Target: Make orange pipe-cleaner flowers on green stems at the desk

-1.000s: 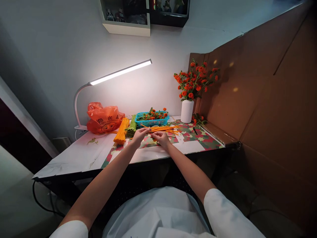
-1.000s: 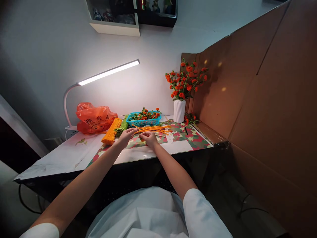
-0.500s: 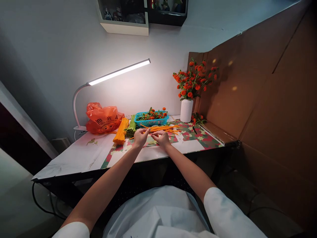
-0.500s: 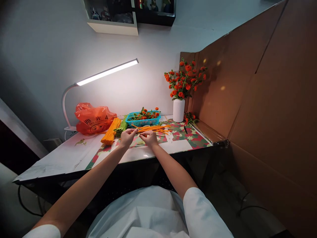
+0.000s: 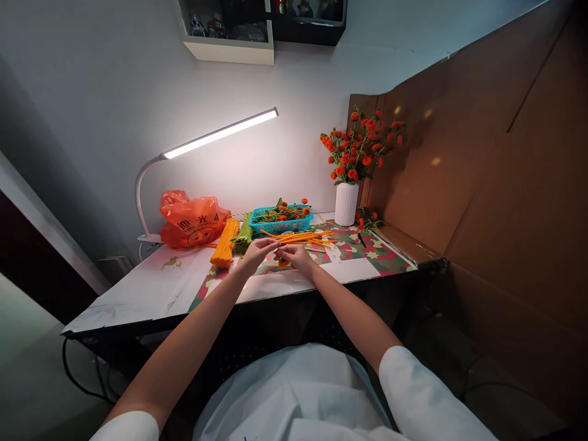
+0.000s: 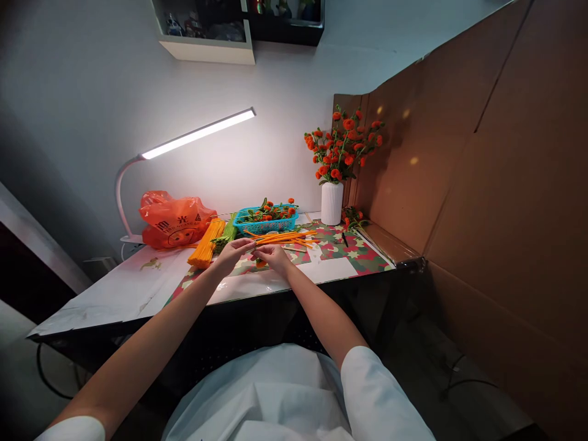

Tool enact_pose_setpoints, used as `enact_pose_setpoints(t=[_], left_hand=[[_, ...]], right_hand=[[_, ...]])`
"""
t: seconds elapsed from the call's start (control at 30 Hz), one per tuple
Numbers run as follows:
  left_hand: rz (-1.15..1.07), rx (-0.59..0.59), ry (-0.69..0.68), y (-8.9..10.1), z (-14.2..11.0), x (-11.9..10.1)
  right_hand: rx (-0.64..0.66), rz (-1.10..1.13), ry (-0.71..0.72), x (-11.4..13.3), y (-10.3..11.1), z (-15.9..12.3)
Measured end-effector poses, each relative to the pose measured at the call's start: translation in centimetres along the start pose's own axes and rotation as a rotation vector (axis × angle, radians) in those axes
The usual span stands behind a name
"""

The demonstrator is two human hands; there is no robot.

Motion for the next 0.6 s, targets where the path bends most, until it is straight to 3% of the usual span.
enact_pose_setpoints(t=[0.2,0.4,0.6], left_hand=[[0.098,0.105,0.064,0.9,0.0,-0.7],[0.099,-0.01,-0.041,-0.1,-0.9,-1.3],[0.044,-0.107,-0.085,-0.9,-1.1,-0.7]], right_hand=[[0.029,-0.081,0.027,0.4,0.0,-0.2],[-0.122,0.038,-0.082,-0.3,0.1,0.1],[-0.165,0.099,-0.127,-0.8,0.1,0.3]])
Point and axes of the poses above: each hand's wrist, its own z-axis towards the middle knuckle, its own y-axis out of the back of the hand, x = y × z, the point moved 1 cm from there along z, towards the middle knuckle, and after that the axes turned 10 degrees about -x, right-handed, at the moved point
